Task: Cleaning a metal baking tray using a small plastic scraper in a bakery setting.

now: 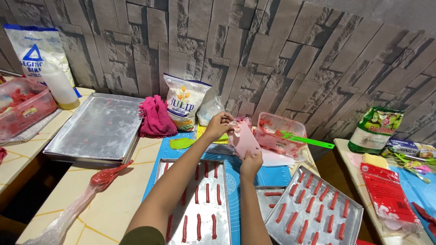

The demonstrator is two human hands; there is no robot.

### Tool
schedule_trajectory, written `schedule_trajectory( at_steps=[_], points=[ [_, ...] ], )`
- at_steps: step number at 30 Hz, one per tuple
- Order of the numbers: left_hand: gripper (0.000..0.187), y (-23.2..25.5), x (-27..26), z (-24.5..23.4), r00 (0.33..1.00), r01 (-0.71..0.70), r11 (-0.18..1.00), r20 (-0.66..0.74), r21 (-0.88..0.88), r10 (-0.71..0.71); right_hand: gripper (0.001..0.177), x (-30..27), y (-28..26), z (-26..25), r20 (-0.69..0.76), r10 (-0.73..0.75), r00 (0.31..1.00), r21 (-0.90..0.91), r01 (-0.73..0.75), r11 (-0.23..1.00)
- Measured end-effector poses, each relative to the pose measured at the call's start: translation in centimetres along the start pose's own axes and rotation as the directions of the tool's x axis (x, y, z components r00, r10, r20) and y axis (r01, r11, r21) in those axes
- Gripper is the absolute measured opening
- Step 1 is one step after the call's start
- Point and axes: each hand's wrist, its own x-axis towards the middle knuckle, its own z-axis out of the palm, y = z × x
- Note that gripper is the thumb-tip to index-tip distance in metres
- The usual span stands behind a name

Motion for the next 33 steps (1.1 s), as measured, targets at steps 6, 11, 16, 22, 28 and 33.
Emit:
schedule_trajectory(
  at_steps=[6,11,16,22,28,33],
  points=[
    [0.046,1.7,0.4,-0.1,0.996,-0.058,0.985,0.076,0.162,0.046,0.033,0.3,0.5,-0.2,0.064,-0.023,0.998,0.010,0.023,1.000],
    [0.037,3.1,1.2,1.2,0.995,-0.082,0.939,0.072,0.333,0.062,0.026,-0.4,-1.0,-0.3,0.125,-0.074,0.989,-0.057,0.082,0.995],
    [0.025,4.9,0.9,3.5,0.993,-0.099,0.942,-0.029,0.321,0.114,0.018,0.0,0.8,0.2,0.210,-0.164,0.964,-0.324,0.226,0.919],
    [0.022,4.0,3.2,3.1,0.965,-0.178,0.837,-0.076,0.517,0.252,0.040,-0.1,1.2,-0.1,-0.108,-0.260,0.960,-0.446,0.187,0.875],
    [0.010,0.0,3.9,2.6,0.970,-0.106,0.459,-0.010,0.882,0.243,0.050,3.1,3.9,-1.3,-0.279,0.083,0.957,0.117,-0.052,0.992],
    [0.013,-10.7,7.7,1.7,0.892,-0.385,0.314,0.262,0.868,0.369,0.041,-0.5,0.1,-0.3,-0.295,-0.033,0.955,-0.105,0.002,0.994]
  ],
)
